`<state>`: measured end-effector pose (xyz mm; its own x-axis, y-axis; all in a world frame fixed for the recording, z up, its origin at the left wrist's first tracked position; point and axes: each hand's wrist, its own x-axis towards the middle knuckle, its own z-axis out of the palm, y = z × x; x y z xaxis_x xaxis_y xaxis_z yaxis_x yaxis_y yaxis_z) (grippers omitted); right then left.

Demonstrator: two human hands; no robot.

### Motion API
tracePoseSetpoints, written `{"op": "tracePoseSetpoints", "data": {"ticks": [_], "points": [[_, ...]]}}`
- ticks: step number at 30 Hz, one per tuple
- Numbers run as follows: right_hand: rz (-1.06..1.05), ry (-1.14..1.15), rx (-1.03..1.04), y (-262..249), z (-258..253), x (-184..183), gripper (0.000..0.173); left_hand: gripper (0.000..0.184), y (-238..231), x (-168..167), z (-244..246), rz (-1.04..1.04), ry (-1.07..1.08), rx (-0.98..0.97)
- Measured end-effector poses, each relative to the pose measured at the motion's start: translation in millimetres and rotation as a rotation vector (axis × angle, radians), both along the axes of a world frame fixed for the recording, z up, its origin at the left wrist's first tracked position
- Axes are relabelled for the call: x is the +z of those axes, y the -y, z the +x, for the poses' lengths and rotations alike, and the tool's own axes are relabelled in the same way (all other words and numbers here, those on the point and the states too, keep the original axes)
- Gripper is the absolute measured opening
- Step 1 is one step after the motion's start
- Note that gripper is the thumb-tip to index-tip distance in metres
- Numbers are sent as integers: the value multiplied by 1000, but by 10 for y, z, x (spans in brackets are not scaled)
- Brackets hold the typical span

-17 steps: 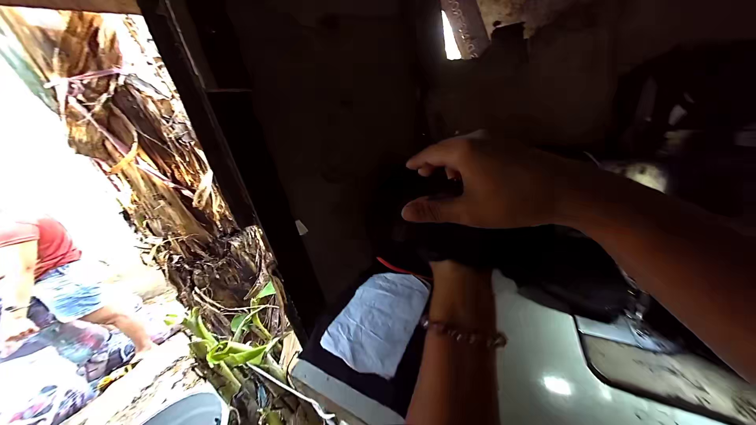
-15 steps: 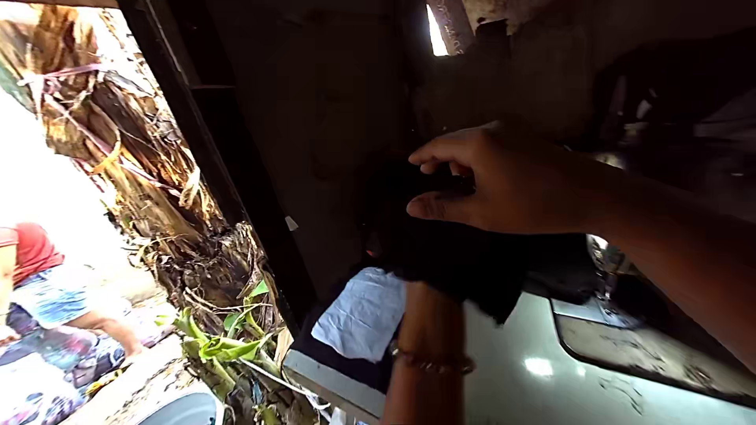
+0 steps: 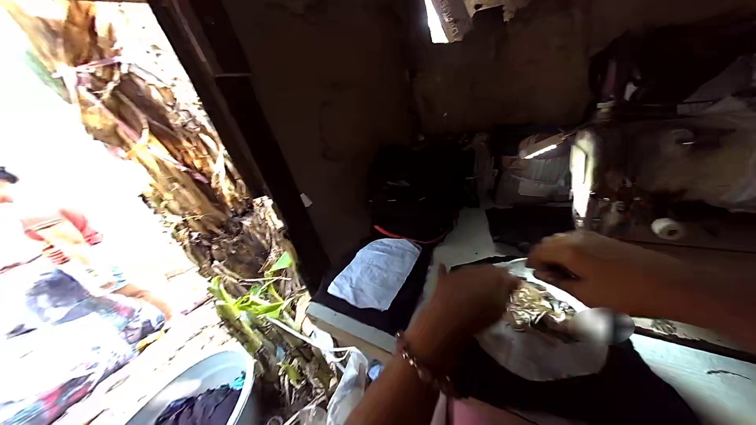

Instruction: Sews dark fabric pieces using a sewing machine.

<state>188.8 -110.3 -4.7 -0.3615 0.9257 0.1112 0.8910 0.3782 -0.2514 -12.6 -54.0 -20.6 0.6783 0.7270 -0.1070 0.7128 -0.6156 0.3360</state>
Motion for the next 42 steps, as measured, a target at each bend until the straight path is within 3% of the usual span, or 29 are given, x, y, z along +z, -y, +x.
{"op": "tracePoseSetpoints", "data": {"ticks": [3,5,7,10,13,15,17,19,21,24,26,28,32,33,35,37,38,40,42], "points": [[-189,20,-128,-241,122,-389,43,43,-433,50,-468,44,-38,351],[-214,-47,-212,-331,179,-548,61,54,-653,-57,-718,6,-99,501],[-244,-103,-282,-387,181,-567,79,55,-749,-137,-863,-1,-132,541],[-261,-146,-357,-409,142,-552,102,43,-693,-108,-889,7,-148,534],[-210,-259,-409,-402,121,-566,91,30,-530,-93,-844,60,-184,510],[-169,-316,-438,-394,118,-547,56,39,-399,-56,-865,124,-162,532],[-83,-345,-393,-388,164,-586,18,47,-288,-131,-975,340,35,506],[258,-451,-177,-410,292,-826,6,46,-219,-284,-1052,698,369,377],[520,-626,34,-444,266,-896,14,42,-85,-298,-1021,851,630,198],[622,-749,94,-248,47,-691,16,32,249,-324,-912,553,955,6],[653,-746,90,-119,-42,-639,15,47,464,-371,-887,298,1110,-62],[673,-707,151,5,-108,-647,15,65,641,-397,-909,237,1175,-55],[493,-530,430,309,-254,-522,21,19,841,-594,-1364,334,1187,78],[444,-498,476,358,-268,-474,27,24,866,-717,-1642,282,1156,120],[404,-418,500,406,-229,-388,31,58,870,-1087,-2245,81,1102,300],[408,-359,467,397,-166,-350,29,91,768,-1547,-2662,-38,1030,636],[425,-341,446,356,-130,-370,27,95,690,-1749,-2738,2,999,785],[469,-332,410,239,-22,-482,26,88,536,-2004,-2583,265,982,899],[489,-328,372,178,92,-609,26,57,335,-2161,-2156,642,925,835]]}}
